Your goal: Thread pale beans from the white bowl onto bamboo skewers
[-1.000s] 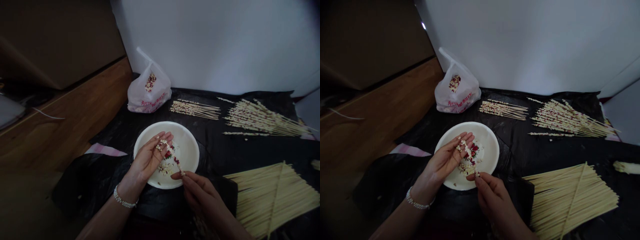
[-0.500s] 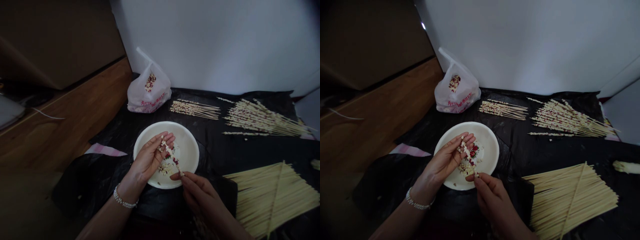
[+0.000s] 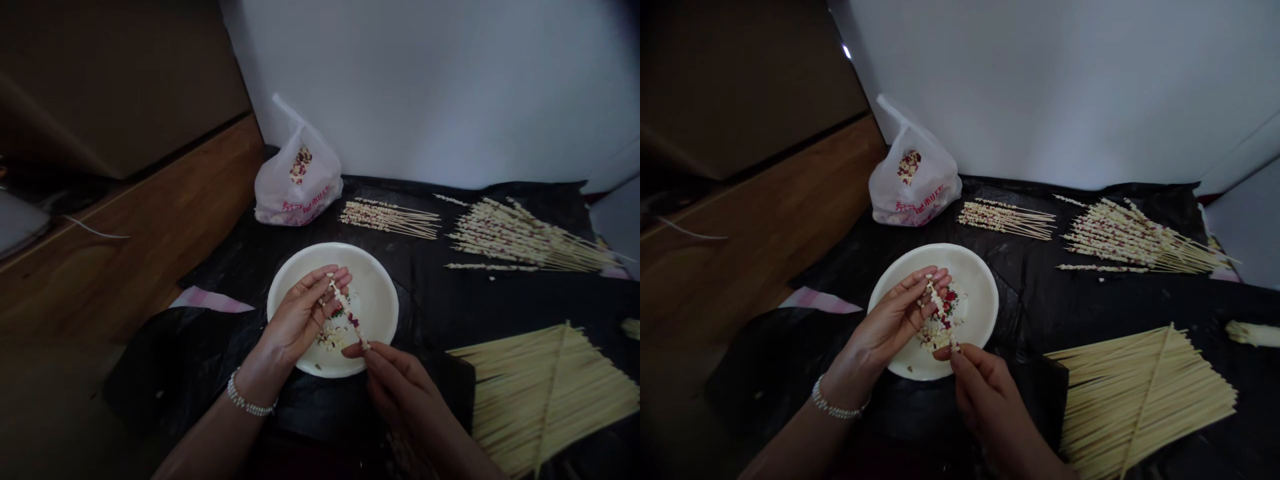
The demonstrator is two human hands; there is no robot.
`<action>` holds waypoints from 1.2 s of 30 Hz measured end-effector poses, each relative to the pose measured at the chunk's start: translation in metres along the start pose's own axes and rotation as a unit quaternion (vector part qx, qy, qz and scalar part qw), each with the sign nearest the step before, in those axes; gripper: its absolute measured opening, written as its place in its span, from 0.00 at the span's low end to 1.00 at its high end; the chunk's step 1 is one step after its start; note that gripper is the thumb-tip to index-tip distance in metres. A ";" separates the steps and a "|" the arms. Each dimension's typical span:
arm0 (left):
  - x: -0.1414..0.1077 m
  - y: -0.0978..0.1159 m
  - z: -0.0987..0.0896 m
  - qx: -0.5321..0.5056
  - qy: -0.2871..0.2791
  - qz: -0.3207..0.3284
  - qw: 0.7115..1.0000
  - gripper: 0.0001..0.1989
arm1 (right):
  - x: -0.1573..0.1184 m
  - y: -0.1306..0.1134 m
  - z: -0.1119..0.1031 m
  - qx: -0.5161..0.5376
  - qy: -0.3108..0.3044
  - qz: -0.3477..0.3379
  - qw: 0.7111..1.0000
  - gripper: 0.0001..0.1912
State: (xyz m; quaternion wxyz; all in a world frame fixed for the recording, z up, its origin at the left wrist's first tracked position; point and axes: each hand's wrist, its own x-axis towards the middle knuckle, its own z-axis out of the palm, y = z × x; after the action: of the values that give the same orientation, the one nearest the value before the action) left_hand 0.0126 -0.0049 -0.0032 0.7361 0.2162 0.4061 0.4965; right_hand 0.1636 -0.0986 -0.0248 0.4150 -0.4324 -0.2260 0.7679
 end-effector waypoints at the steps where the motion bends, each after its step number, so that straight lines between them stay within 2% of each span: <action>1: 0.000 0.000 0.000 0.000 0.001 0.000 1.000 0.11 | 0.000 0.000 0.000 -0.001 0.000 -0.001 1.000 0.16; 9: 0.000 0.000 0.000 -0.009 0.016 0.013 1.000 0.09 | 0.001 0.001 -0.003 -0.019 -0.008 -0.004 1.000 0.16; 16: -0.001 0.000 0.000 0.008 0.014 0.010 1.000 0.10 | 0.000 -0.002 0.002 -0.026 0.008 -0.001 1.000 0.17; 25: -0.001 0.000 0.002 0.006 0.016 0.022 1.000 0.09 | 0.001 -0.001 -0.001 -0.012 -0.008 0.000 1.000 0.17; 36: -0.002 0.001 0.001 0.014 0.012 0.020 1.000 0.09 | 0.000 0.000 0.000 -0.015 0.002 -0.003 1.000 0.17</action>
State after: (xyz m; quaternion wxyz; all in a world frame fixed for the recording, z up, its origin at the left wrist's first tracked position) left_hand 0.0128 -0.0060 -0.0017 0.7177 0.2283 0.4176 0.5084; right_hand 0.1641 -0.0985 -0.0249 0.4112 -0.4392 -0.2378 0.7625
